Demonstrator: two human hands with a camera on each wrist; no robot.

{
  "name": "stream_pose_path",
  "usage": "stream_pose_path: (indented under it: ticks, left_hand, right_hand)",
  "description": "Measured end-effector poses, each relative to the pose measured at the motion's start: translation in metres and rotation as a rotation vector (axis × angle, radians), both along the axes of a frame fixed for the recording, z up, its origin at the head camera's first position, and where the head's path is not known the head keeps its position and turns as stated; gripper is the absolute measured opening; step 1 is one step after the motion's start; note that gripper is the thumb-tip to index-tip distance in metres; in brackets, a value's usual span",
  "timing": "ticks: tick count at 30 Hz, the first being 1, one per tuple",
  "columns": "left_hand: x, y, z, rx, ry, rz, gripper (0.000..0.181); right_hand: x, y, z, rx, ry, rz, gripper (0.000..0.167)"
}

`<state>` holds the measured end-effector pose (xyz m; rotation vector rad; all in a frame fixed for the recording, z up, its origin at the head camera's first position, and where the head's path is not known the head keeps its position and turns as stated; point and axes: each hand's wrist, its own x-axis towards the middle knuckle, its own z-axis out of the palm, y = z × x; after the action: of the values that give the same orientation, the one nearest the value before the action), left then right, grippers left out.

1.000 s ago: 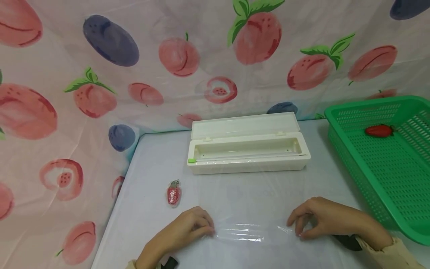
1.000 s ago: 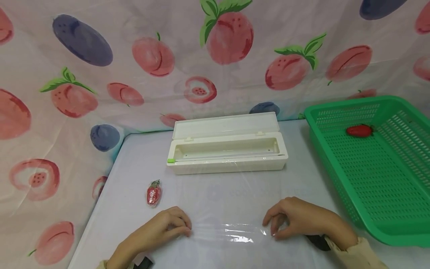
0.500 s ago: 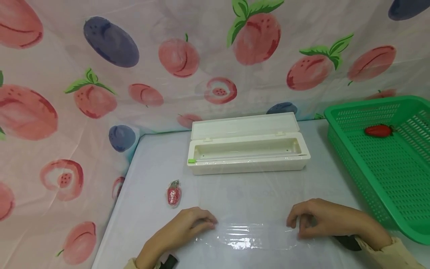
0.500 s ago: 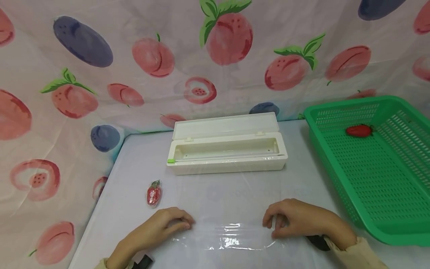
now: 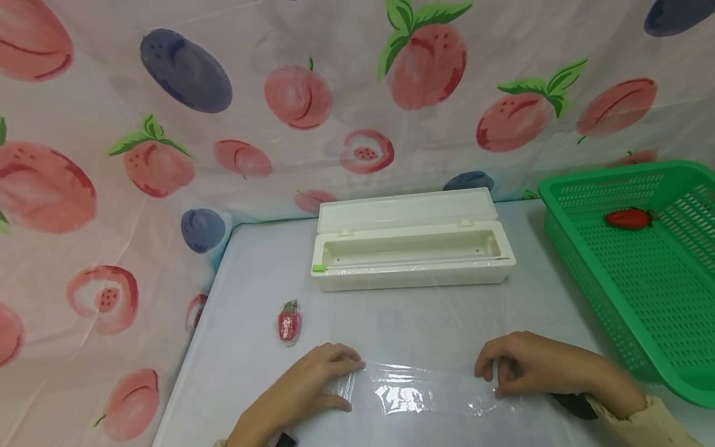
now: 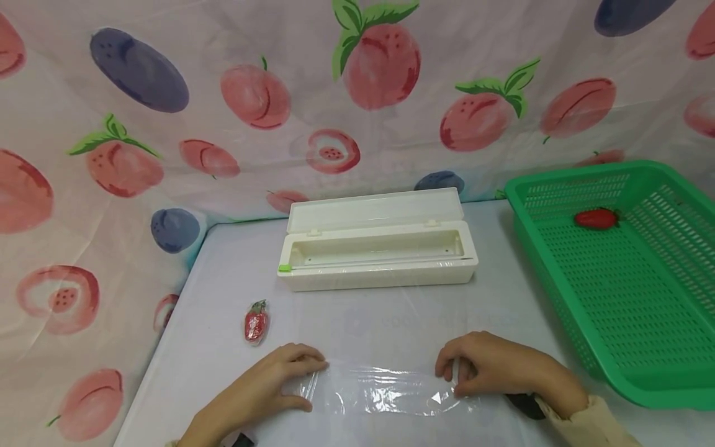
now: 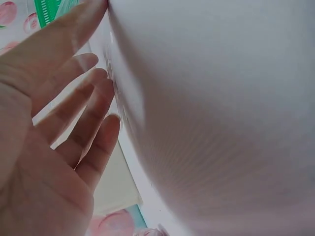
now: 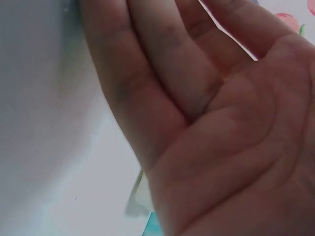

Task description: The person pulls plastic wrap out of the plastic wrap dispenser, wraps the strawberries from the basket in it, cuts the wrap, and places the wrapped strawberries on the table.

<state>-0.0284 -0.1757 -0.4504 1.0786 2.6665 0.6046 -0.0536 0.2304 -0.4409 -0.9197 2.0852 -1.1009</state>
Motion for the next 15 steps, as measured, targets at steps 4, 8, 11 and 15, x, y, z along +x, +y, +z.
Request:
stream_pose_path:
  ticks: [4, 8, 11, 15]
  left_hand:
    - [0.0022, -0.0005, 0.0001, 0.000, 0.033, 0.016, 0.060]
    - [0.0026, -0.0009, -0.0004, -0.012, 0.050, 0.035, 0.065]
    - [0.0026, -0.0006, -0.0002, -0.026, 0.033, 0.052, 0.067]
    - [0.0028, 0.0000, 0.0010, -0.029, 0.020, 0.057, 0.068]
  right_hand:
    - [0.0002, -0.0014, 0.0009, 0.008, 0.003, 0.004, 0.021]
    - [0.0010, -0.0026, 0.0022, 0.010, -0.003, 0.007, 0.018]
    - [0.0019, -0.0024, 0.0028, 0.016, 0.015, 0.010, 0.015]
    - [0.0035, -0.0007, 0.0060, 0.000, 0.097, 0.026, 0.013]
